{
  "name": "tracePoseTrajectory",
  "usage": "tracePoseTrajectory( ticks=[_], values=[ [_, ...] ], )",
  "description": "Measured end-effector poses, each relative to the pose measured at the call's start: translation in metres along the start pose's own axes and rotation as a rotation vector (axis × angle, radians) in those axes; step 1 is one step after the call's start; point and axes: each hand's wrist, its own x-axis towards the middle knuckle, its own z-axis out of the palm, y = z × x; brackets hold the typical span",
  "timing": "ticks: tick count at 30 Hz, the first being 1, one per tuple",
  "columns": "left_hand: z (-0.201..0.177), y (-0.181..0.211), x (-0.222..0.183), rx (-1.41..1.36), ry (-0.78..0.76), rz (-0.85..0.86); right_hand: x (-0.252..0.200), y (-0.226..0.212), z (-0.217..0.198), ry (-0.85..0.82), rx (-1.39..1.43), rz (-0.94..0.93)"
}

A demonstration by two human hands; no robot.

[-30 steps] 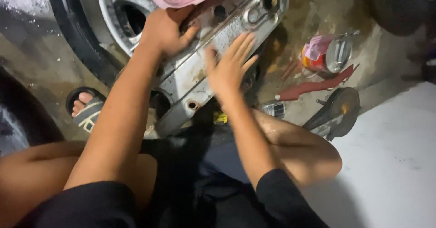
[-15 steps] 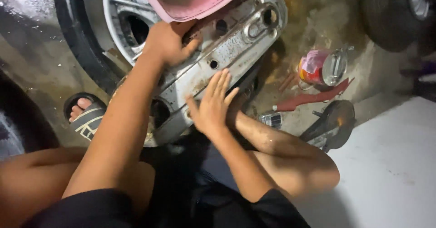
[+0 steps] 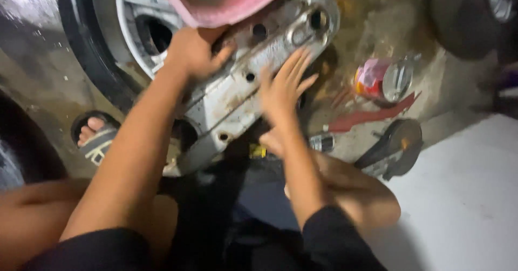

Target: The person scrubs a rusty metal part with a sanding block while sitting on the floor. They periodically dip the sanding block into a pink bucket of water and continue scrubbing the surface.

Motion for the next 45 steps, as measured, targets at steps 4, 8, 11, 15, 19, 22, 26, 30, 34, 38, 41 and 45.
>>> tracePoseTrajectory(
  ticks=[4, 8, 11, 15, 19, 22, 26, 30, 34, 38, 41, 45],
  values=[
    [-0.011, 0.007, 0.001, -0.118, 0.022, 0.004, -0.009, -0.007, 0.008, 0.156, 0.014, -0.039],
    [-0.001, 0.000, 0.001, -0.022, 0.043, 0.000, -0.077, -0.021, 0.036, -0.030, 0.118, -0.203],
    [-0.004, 0.005, -0.002, -0.084, -0.003, -0.001, -0.028, -0.001, 0.029, 0.197, -0.097, -0.197],
    [0.001, 0.000, -0.002, -0.036, 0.077, 0.066, -0.041, -0.020, 0.019, 0.160, 0.096, -0.058],
    [-0.002, 0.002, -0.001, -0.069, 0.027, 0.040, -0.116, -0.041, 0.040, -0.036, 0.104, -0.222],
    [0.002, 0.001, -0.003, -0.049, 0.014, 0.034, -0.046, -0.001, 0.036, 0.210, -0.120, -0.215],
    [0.003, -0.002, -0.004, -0.052, 0.090, 0.136, -0.029, -0.009, 0.010, 0.118, 0.095, -0.016],
    [-0.010, 0.007, 0.004, -0.057, 0.015, 0.013, -0.086, -0.031, 0.030, 0.070, -0.136, -0.235],
    [0.003, 0.003, 0.001, -0.009, 0.070, 0.027, -0.010, 0.010, 0.032, 0.199, -0.026, -0.111],
    [-0.004, 0.004, 0.000, -0.009, 0.095, 0.010, -0.055, -0.030, 0.026, 0.317, -0.030, -0.134],
    [-0.008, 0.007, 0.002, -0.070, 0.011, -0.015, -0.094, -0.037, 0.025, -0.043, 0.106, -0.264],
    [-0.003, 0.000, -0.002, -0.037, 0.050, 0.020, -0.020, -0.002, 0.023, 0.098, 0.009, -0.168]
  ],
)
